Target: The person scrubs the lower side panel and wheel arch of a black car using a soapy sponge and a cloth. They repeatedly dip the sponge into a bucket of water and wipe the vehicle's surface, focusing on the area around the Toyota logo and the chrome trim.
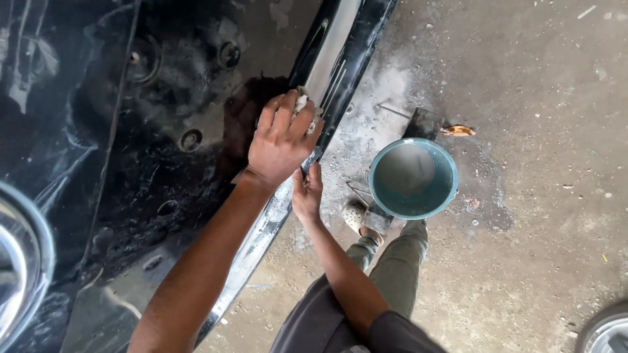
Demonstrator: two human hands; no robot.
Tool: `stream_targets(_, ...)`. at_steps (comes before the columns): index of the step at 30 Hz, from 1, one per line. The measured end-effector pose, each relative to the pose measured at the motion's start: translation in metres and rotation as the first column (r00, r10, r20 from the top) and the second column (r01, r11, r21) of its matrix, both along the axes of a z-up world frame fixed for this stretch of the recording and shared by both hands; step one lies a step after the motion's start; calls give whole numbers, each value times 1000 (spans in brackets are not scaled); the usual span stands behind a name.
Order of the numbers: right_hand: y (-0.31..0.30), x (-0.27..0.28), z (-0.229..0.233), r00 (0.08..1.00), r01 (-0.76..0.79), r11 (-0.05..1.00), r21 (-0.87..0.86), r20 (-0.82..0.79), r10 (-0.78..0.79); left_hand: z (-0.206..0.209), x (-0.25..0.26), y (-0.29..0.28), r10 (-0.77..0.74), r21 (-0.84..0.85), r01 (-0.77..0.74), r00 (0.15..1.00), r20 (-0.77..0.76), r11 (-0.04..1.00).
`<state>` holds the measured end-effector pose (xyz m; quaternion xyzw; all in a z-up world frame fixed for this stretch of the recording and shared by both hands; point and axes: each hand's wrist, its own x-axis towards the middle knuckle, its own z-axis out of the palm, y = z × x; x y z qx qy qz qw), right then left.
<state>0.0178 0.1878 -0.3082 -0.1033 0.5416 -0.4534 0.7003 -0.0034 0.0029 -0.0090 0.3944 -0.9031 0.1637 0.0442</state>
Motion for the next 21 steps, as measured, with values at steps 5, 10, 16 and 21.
stream_targets(5,-187,-92,71,910,41,916,-399,-364,-200,-13,5,-2,-9,-43,8,1000,-28,999)
stream_targets(10,-158,-83,93,899,-26,969,-245,-431,-85,1,3,-4,-26,-81,26,1000,1,996)
stream_targets(16,-103,-60,70,972,20,873,-487,-196,-132,-5,5,-1,20,-2,-20,1000,10,1000)
stream_targets(21,-169,-90,49,954,26,917,-398,-264,-141,-3,3,3,-8,-15,8,1000,9,1000)
